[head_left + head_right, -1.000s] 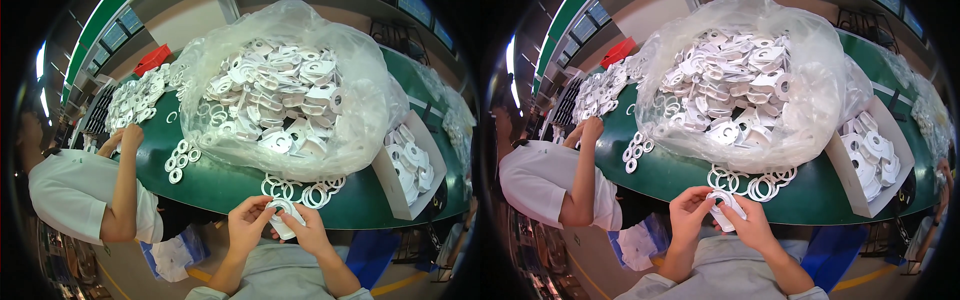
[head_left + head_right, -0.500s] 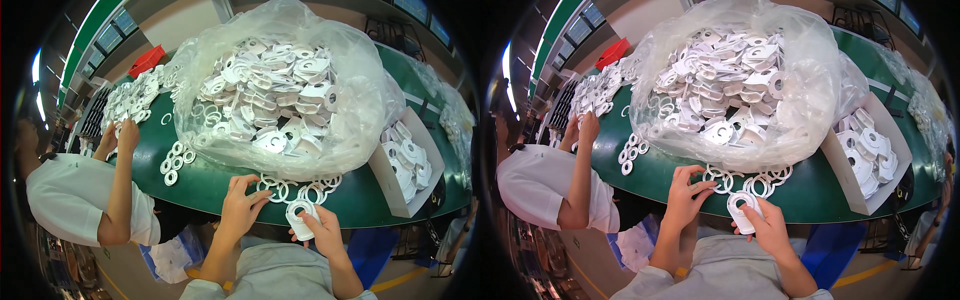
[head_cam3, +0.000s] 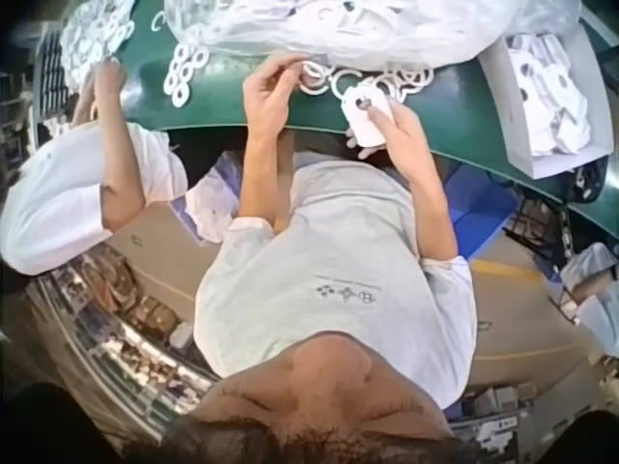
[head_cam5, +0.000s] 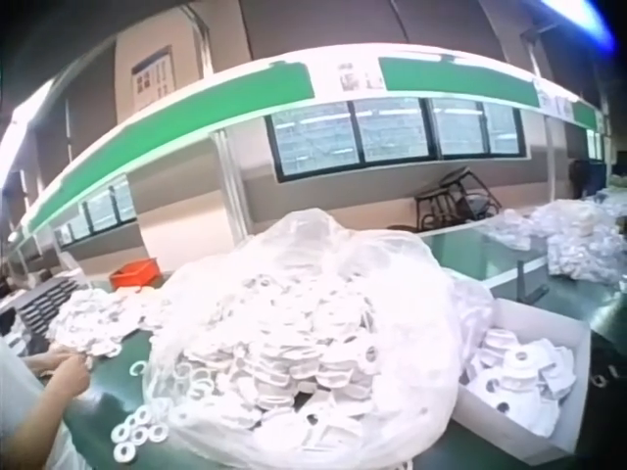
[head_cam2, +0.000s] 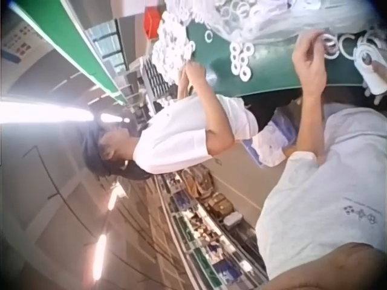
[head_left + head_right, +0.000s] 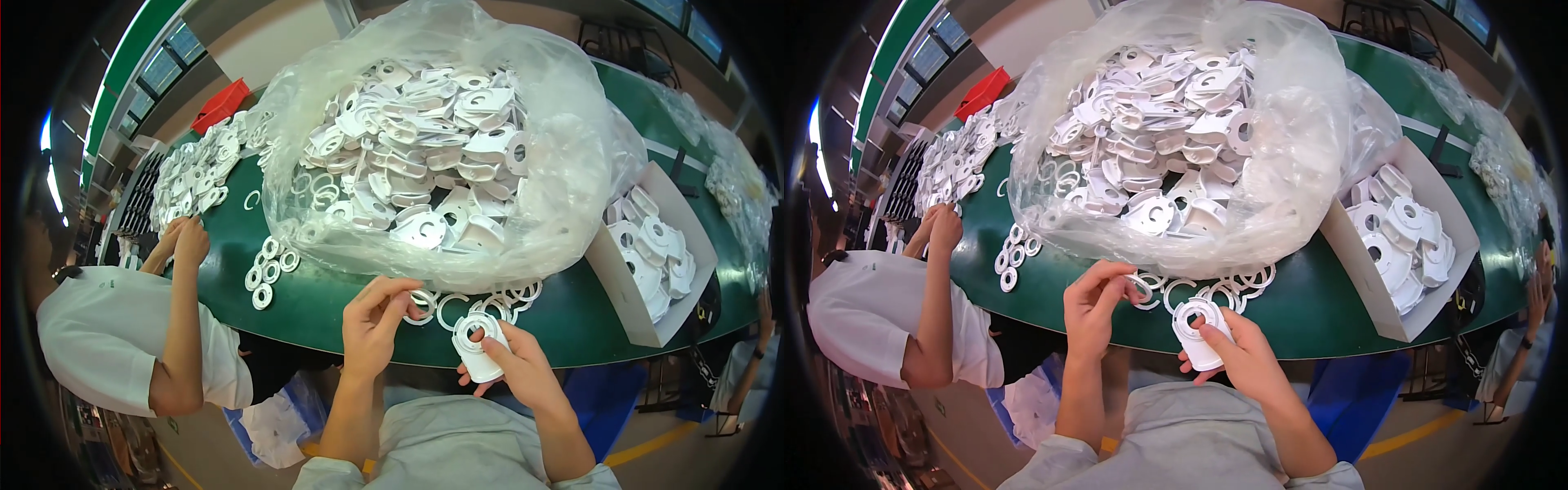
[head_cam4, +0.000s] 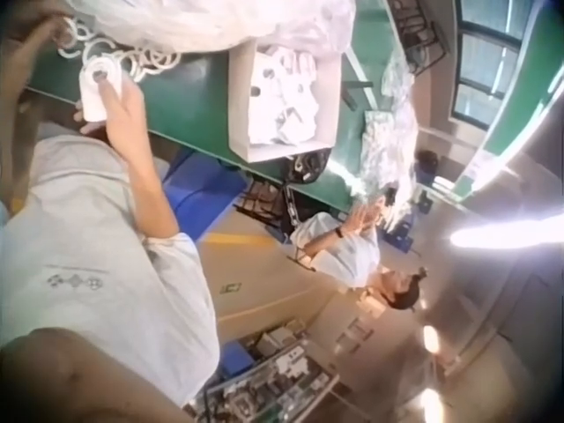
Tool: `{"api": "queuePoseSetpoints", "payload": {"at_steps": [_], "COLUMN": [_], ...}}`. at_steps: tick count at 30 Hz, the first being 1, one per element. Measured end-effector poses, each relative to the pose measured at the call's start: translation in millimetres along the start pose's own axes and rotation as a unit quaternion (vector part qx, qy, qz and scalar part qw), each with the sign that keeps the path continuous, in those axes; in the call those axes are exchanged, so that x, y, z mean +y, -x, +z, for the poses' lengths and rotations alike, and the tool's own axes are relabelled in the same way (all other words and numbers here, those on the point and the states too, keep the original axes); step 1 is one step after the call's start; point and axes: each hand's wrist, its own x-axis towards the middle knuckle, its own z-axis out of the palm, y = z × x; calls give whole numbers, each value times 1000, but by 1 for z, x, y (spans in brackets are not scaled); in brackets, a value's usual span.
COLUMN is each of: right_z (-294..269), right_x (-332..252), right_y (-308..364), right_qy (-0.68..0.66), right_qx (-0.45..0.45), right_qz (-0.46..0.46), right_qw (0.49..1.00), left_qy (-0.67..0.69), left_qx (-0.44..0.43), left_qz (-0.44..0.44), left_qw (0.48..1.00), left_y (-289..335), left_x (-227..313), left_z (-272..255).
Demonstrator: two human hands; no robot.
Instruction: Assemble small plastic circular parts by pressing components together at a factory workbench.
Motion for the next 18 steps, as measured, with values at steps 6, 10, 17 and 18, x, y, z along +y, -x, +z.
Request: {"api": "queuePoseSetpoints", "payload": {"at_steps": [6,10,17,18], "right_z": [-5,-9,-14,-15], "right_x": [1,3,4,4], "right_y": [0,0,-2,-2], "right_qy": [-18,-29,-57,-66], "right_qx": [-18,-33,-66,-76], "right_qz": [6,0,6,9], "right_qw": [1000,999,996,995], "left_qy": [-21,38,-35,-32], "left_qx": [-28,-13,-49,-44], "left_qz": [-30,-118,-101,-102], "left_qw": [999,992,993,993], "left_y": [-3,-3,-9,-9], "left_x": [17,20,15,19], "left_z": [9,14,19,24]}}
